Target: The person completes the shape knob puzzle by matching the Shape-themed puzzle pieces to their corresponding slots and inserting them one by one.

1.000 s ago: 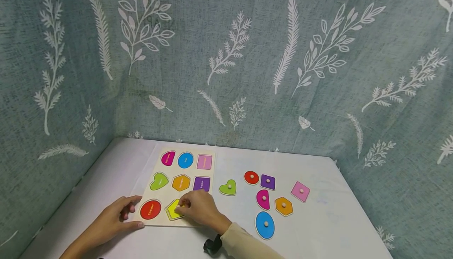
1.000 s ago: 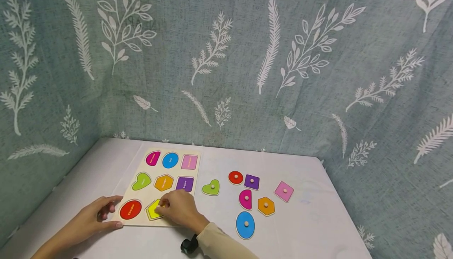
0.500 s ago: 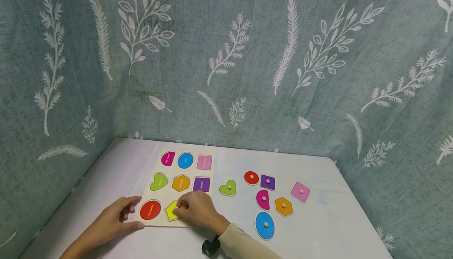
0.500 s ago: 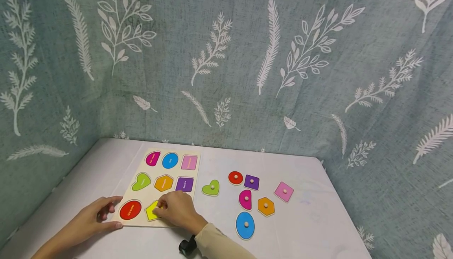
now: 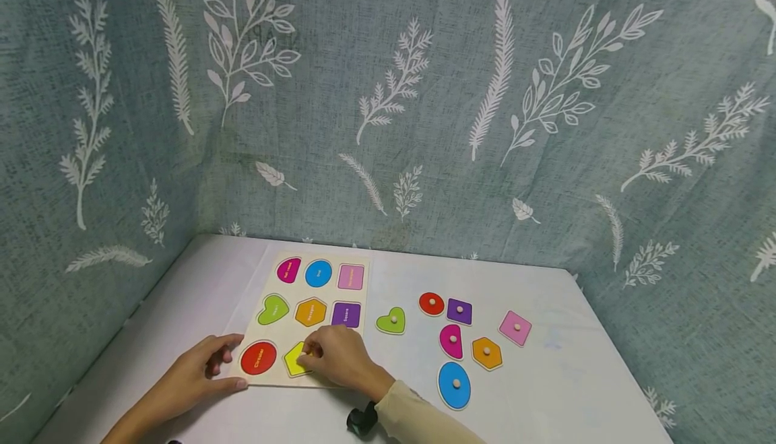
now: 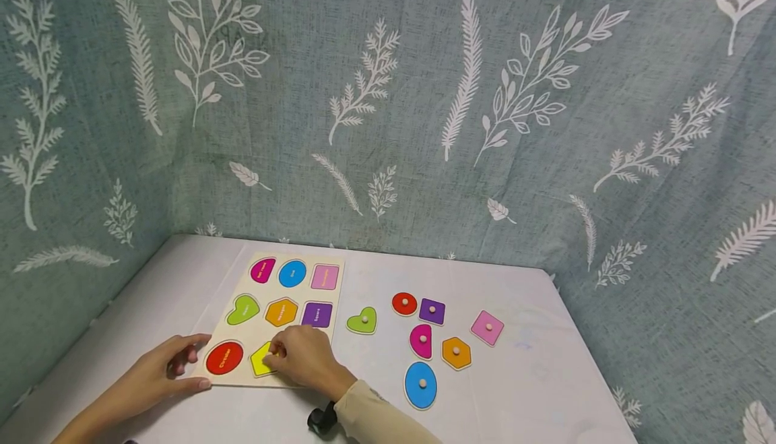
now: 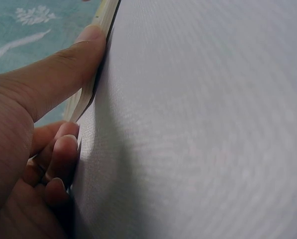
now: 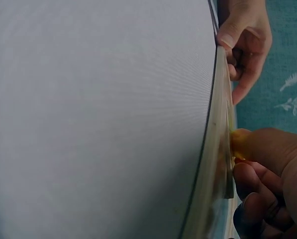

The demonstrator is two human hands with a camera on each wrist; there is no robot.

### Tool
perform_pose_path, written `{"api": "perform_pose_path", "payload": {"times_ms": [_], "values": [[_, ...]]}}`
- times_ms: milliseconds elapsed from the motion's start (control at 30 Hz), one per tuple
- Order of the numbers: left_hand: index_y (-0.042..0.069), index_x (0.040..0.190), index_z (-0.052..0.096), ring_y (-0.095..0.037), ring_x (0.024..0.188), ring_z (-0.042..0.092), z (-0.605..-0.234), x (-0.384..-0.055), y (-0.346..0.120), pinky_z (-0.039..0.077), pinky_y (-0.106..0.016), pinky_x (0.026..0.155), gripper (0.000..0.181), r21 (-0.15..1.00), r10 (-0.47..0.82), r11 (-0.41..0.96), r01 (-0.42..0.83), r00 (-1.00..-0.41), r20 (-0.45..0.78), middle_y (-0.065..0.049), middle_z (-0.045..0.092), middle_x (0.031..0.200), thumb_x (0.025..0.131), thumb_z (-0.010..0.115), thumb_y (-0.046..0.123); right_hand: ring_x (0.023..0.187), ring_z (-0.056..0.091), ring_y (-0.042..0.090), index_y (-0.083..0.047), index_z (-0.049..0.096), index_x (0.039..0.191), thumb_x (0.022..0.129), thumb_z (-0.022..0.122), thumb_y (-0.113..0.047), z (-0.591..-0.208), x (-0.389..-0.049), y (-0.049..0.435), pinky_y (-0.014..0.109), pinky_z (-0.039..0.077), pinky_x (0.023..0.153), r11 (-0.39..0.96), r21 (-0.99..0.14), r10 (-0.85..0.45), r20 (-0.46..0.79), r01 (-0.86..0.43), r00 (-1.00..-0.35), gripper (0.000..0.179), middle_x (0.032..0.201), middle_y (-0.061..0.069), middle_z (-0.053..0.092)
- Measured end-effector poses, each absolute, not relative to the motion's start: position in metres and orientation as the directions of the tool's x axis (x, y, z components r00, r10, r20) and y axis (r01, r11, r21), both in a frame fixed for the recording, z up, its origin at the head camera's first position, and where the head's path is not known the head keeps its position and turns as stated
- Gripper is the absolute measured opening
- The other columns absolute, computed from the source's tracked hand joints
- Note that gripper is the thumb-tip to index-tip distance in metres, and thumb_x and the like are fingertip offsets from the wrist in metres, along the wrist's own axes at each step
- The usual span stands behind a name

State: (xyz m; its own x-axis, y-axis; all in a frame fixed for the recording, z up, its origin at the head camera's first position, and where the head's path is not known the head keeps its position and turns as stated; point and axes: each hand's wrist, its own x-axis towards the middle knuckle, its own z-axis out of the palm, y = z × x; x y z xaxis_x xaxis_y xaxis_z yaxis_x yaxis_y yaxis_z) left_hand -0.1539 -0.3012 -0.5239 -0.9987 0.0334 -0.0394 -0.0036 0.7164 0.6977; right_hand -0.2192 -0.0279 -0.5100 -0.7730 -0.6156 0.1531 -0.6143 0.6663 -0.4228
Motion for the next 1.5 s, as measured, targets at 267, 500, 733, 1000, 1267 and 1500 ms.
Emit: {"api": "perform_pose_path", "payload": {"times_ms": [267, 500, 733, 1000, 1267, 1500], "values": [[-0.004, 0.14, 0.056, -0.017, 0.08, 0.048, -0.524, -0.153, -0.302, 0.048, -0.023, 0.068, 0.094, 0.7, 0.044, 0.714, 0.013, -0.999, -0.026, -0.003, 0.049, 0.093, 0.067, 0.097, 0.039, 0.063, 0.045, -0.003, -0.024, 0.078, 0.086, 0.09, 0.081, -0.036, -0.507, -0.221, -0.03, 0.015, 0.037, 0.06, 0.697, -0.369, -0.624, 0.11, -0.615, -0.774, 0.013, 0.063, -0.02, 0.051], [-0.005, 0.141, 0.055, -0.018, 0.081, 0.047, -0.522, -0.154, -0.302, 0.047, -0.024, 0.069, 0.093, 0.703, 0.051, 0.711, 0.012, -0.998, -0.034, -0.004, 0.049, 0.093, 0.069, 0.096, 0.037, 0.064, 0.047, -0.002, -0.023, 0.078, 0.088, 0.09, 0.081, -0.036, -0.506, -0.22, -0.029, 0.016, 0.038, 0.062, 0.709, -0.4, -0.606, 0.075, -0.581, -0.792, 0.013, 0.065, -0.019, 0.053], [-0.005, 0.139, 0.056, -0.016, 0.081, 0.047, -0.521, -0.153, -0.301, 0.046, -0.024, 0.069, 0.091, 0.701, 0.055, 0.713, 0.023, -0.998, -0.022, -0.003, 0.049, 0.093, 0.069, 0.096, 0.036, 0.065, 0.048, -0.001, -0.022, 0.079, 0.09, 0.089, 0.082, -0.034, -0.498, -0.227, -0.015, 0.016, 0.041, 0.061, 0.655, -0.506, -0.607, 0.09, -0.561, -0.79, 0.012, 0.068, -0.018, 0.055], [-0.005, 0.139, 0.056, -0.016, 0.081, 0.047, -0.521, -0.153, -0.302, 0.046, -0.024, 0.069, 0.091, 0.691, 0.052, 0.722, 0.023, -0.998, -0.022, -0.003, 0.048, 0.093, 0.069, 0.095, 0.039, 0.068, 0.051, 0.0, -0.018, 0.079, 0.093, 0.092, 0.08, -0.026, -0.489, -0.243, 0.017, 0.017, 0.045, 0.064, 0.606, -0.577, -0.577, 0.156, -0.548, -0.802, 0.008, 0.071, -0.017, 0.058], [-0.006, 0.139, 0.056, -0.017, 0.083, 0.047, -0.521, -0.152, -0.303, 0.046, -0.023, 0.069, 0.092, 0.687, 0.048, 0.726, 0.015, -0.998, -0.029, -0.003, 0.049, 0.094, 0.069, 0.096, 0.038, 0.069, 0.053, 0.003, -0.019, 0.079, 0.094, 0.092, 0.08, -0.023, -0.488, -0.26, 0.055, 0.02, 0.048, 0.064, 0.605, -0.605, -0.514, 0.2, -0.518, -0.834, 0.005, 0.073, -0.016, 0.061], [-0.005, 0.139, 0.056, -0.015, 0.082, 0.047, -0.522, -0.153, -0.304, 0.046, -0.023, 0.069, 0.092, 0.697, 0.063, 0.716, 0.032, -0.998, -0.019, -0.003, 0.049, 0.094, 0.069, 0.095, 0.04, 0.067, 0.054, 0.006, -0.019, 0.078, 0.094, 0.093, 0.078, -0.024, -0.488, -0.273, 0.09, 0.024, 0.048, 0.063, 0.629, -0.607, -0.459, 0.213, -0.485, -0.863, 0.005, 0.073, -0.014, 0.061]]}}
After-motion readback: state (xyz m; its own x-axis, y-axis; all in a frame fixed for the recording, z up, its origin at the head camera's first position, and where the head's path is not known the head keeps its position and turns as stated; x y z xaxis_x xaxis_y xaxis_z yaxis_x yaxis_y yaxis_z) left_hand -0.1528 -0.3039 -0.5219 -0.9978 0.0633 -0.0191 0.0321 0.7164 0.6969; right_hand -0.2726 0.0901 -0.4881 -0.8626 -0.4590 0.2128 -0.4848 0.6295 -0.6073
